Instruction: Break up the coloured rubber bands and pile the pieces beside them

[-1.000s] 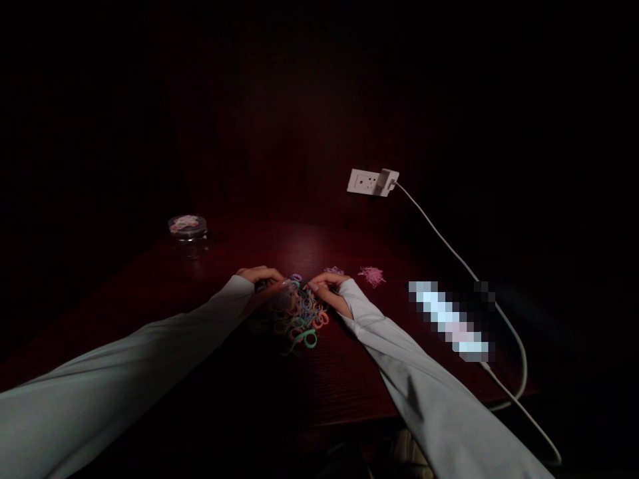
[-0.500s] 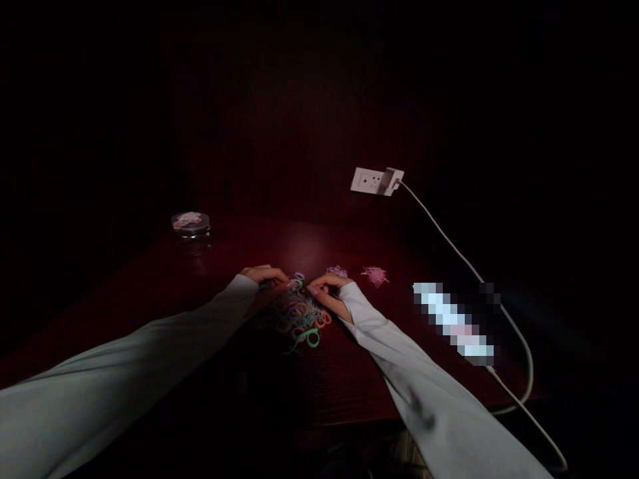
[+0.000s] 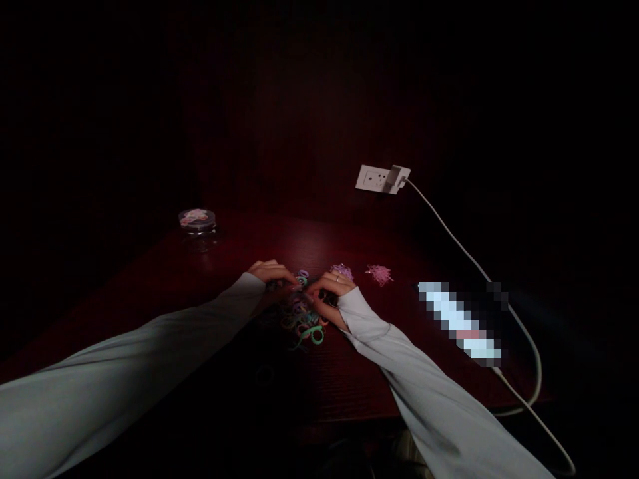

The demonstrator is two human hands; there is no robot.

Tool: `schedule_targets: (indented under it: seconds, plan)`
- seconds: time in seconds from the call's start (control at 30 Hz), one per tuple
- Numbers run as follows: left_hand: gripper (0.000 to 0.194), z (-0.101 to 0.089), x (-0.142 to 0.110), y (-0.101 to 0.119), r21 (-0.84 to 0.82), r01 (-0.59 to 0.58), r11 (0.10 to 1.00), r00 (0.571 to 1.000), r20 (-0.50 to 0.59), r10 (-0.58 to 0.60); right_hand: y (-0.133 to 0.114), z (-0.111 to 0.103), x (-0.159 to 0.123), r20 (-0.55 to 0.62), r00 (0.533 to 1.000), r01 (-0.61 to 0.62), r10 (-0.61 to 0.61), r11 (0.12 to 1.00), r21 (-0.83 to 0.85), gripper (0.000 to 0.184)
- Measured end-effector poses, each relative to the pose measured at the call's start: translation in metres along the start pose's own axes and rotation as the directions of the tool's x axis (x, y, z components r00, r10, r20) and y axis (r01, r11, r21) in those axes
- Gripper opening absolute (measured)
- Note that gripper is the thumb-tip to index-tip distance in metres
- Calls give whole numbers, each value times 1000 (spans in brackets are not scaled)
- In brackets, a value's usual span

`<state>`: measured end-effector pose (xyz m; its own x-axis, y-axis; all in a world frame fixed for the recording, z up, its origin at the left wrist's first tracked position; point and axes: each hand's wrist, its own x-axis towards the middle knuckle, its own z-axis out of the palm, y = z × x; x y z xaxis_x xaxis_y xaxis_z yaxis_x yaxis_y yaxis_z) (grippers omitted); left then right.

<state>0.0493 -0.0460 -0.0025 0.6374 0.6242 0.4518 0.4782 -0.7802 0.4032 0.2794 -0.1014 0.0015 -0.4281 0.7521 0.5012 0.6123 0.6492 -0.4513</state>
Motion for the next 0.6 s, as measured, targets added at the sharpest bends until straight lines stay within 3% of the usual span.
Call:
schedule_targets:
  seconds: [0.23,0.6]
  plan:
    - [35,5,-2,-6,-235,135,963,989,-35,-147,2,2,2,-52,996,-69,68,998,-15,20]
    - [27,1,-3,0,-168,130,977,991,-22,-135,2,5,3,-66,997,-39,40,999,25,23]
